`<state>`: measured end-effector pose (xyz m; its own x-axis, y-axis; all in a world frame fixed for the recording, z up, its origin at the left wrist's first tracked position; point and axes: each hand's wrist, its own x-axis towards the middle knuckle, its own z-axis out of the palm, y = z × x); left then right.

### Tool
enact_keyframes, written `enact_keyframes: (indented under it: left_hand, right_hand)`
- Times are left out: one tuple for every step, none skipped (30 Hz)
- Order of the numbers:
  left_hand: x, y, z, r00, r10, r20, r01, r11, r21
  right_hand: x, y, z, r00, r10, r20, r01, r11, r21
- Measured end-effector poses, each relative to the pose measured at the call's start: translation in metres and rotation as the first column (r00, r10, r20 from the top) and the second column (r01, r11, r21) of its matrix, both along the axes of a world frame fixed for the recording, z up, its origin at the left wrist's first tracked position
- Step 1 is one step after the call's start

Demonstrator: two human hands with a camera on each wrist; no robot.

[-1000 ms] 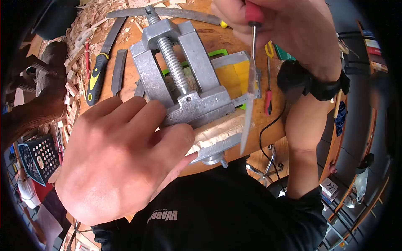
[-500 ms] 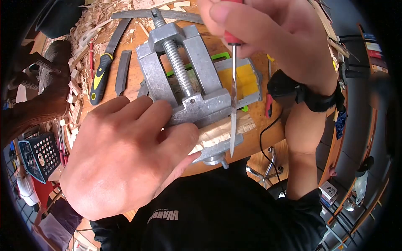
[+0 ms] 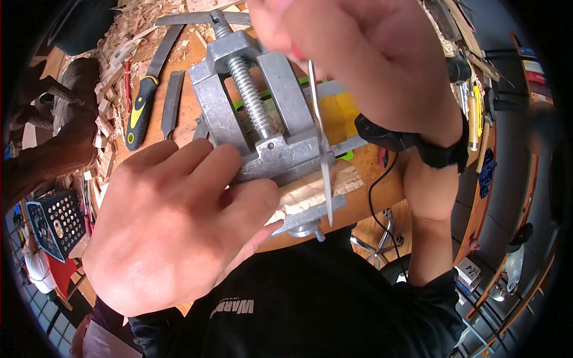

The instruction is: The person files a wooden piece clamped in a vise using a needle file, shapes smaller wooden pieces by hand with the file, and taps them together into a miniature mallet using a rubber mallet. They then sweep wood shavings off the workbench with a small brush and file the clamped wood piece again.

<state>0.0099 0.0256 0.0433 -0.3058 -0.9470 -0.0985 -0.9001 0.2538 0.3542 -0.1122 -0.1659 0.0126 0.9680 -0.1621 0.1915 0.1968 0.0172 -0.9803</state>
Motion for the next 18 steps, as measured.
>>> enact_keyframes:
  left_hand:
    - [0.0, 0.0, 0.0, 1.0, 0.005, 0.002, -0.005, 1.0, -0.004]
    - [0.001, 0.0, 0.0, 1.0, 0.007, 0.003, -0.007, 1.0, -0.005]
    - [0.002, 0.0, 0.0, 1.0, -0.006, -0.003, 0.006, 1.0, -0.008]
    - [0.003, 0.0, -0.001, 1.0, -0.022, -0.01, 0.022, 1.0, -0.011]
    - [0.002, 0.0, -0.001, 1.0, -0.025, -0.011, 0.025, 1.0, -0.008]
    - [0.002, 0.0, -0.001, 1.0, -0.017, -0.011, 0.017, 1.0, -0.007]
    - [0.002, 0.0, -0.002, 1.0, -0.007, -0.011, 0.007, 1.0, -0.007]
    - [0.002, 0.001, -0.002, 1.0, -0.006, -0.01, 0.006, 1.0, -0.006]
    - [0.004, 0.001, -0.003, 1.0, -0.018, -0.017, 0.018, 1.0, -0.011]
    - [0.005, 0.0, -0.003, 0.999, -0.031, -0.026, 0.031, 0.999, -0.014]
    - [0.005, 0.0, -0.002, 0.999, -0.03, -0.027, 0.03, 0.999, -0.014]
    - [0.005, 0.0, -0.002, 0.999, -0.035, -0.016, 0.034, 0.999, -0.015]
    - [0.004, -0.001, -0.002, 0.999, -0.04, -0.007, 0.04, 0.999, -0.014]
    - [0.003, -0.001, -0.002, 0.999, -0.041, -0.009, 0.041, 0.999, -0.012]
    - [0.003, 0.0, -0.003, 1.0, -0.029, -0.01, 0.029, 0.999, -0.013]
    - [0.002, 0.0, -0.003, 1.0, -0.016, -0.008, 0.016, 1.0, -0.015]
    - [0.003, 0.0, -0.002, 1.0, -0.015, -0.006, 0.015, 1.0, -0.016]
    - [0.004, 0.0, -0.001, 1.0, -0.026, -0.002, 0.026, 1.0, -0.006]
  right_hand:
    - [-0.004, -0.005, -0.001, 1.0, -0.003, 0.016, 0.003, 1.0, -0.023]
    - [-0.003, -0.001, 0.0, 0.999, -0.004, 0.033, 0.005, 0.999, -0.046]
    - [-0.004, 0.003, -0.001, 0.999, -0.004, 0.049, 0.008, 0.998, -0.067]
    - [-0.002, 0.004, -0.002, 0.998, -0.008, 0.065, 0.014, 0.996, -0.086]
    - [-0.002, 0.004, -0.004, 0.997, -0.013, 0.079, 0.021, 0.994, -0.105]
    - [-0.006, -0.007, -0.008, 0.995, -0.018, 0.093, 0.029, 0.992, -0.123]
    - [-0.008, -0.009, -0.01, 0.994, -0.02, 0.109, 0.035, 0.989, -0.143]
    - [-0.007, -0.008, -0.011, 0.992, -0.02, 0.126, 0.041, 0.986, -0.163]
    - [-0.003, -0.007, -0.012, 0.989, -0.018, 0.145, 0.045, 0.982, -0.185]
    - [-0.007, 0.002, -0.009, 0.987, -0.016, 0.163, 0.05, 0.977, -0.206]
    - [-0.002, 0.017, -0.007, 0.984, -0.016, 0.178, 0.057, 0.972, -0.226]
    - [-0.002, 0.019, -0.008, 0.981, -0.016, 0.193, 0.064, 0.967, -0.246]
    - [-0.002, 0.015, -0.011, 0.978, -0.017, 0.206, 0.072, 0.962, -0.265]
    - [-0.009, -0.004, -0.016, 0.975, -0.018, 0.22, 0.081, 0.956, -0.283]
    - [-0.001, -0.01, -0.021, 0.972, -0.018, 0.234, 0.09, 0.95, -0.301]
    - [-0.002, -0.01, -0.022, 0.968, -0.016, 0.25, 0.098, 0.943, -0.319]
    - [0.001, -0.005, -0.022, 0.963, -0.014, 0.269, 0.107, 0.935, -0.338]
    - [-0.001, -0.003, -0.021, 0.958, -0.009, 0.287, 0.116, 0.927, -0.357]
